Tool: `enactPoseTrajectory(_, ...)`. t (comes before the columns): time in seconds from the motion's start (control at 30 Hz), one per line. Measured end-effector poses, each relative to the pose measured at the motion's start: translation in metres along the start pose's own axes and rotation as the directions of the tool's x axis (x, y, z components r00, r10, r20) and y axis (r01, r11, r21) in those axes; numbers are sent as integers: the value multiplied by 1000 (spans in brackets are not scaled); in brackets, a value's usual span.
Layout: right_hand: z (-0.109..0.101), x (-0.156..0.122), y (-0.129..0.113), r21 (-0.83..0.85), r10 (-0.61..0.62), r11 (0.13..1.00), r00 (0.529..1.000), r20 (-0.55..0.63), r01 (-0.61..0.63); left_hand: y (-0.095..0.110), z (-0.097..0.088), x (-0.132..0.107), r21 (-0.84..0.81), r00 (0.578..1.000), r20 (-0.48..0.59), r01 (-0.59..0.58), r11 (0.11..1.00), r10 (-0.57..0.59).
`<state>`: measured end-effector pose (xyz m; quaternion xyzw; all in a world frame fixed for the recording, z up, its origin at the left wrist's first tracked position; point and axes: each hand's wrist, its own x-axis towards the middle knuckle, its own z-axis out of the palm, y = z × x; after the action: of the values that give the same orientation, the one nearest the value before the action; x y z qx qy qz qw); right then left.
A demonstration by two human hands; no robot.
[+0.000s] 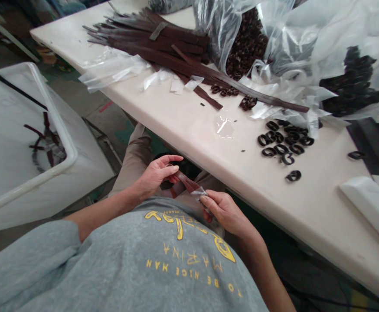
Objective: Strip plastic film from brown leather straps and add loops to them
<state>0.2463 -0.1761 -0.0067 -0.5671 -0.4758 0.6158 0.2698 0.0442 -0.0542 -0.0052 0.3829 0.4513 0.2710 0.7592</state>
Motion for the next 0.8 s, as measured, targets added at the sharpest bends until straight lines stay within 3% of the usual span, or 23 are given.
enactPoseTrajectory(0.17, -6, -6, 9, -60, -3, 998, 1000, -2, 3, -1, -2, 1, -24, 1000, -15, 17, 1000, -17)
enactPoseTrajectory(0.23, -6, -5, 11, -151, -38, 988, 994, -100, 23, -2, 0, 2, -20, 1000, -26, 4, 1000, -4)
enactPoseTrajectory(0.37, 7, 9, 6, -327, -262, 934, 893, -366, 140, -9, 11, 2, 39, 999, -17, -45, 998, 46)
enactPoseTrajectory(0.47, 21, 25, -1, -392, -393, 891, 825, -407, 231, -18, 21, 2, 74, 997, 72, -27, 997, 22)
enactPoseTrajectory(0.6, 30, 40, -1, -514, -481, 829, 749, -456, 220, -30, 24, 5, 42, 994, 109, -33, 999, 28)
enactPoseTrajectory(0.7, 28, 42, 9, -527, -506, 818, 723, -470, 231, -38, 20, 10, 25, 991, 131, -8, 1000, 4)
enactPoseTrajectory(0.8, 26, 43, 21, -510, -524, 820, 702, -483, 261, -45, 15, 16, 137, 988, 154, 4, 991, -26)
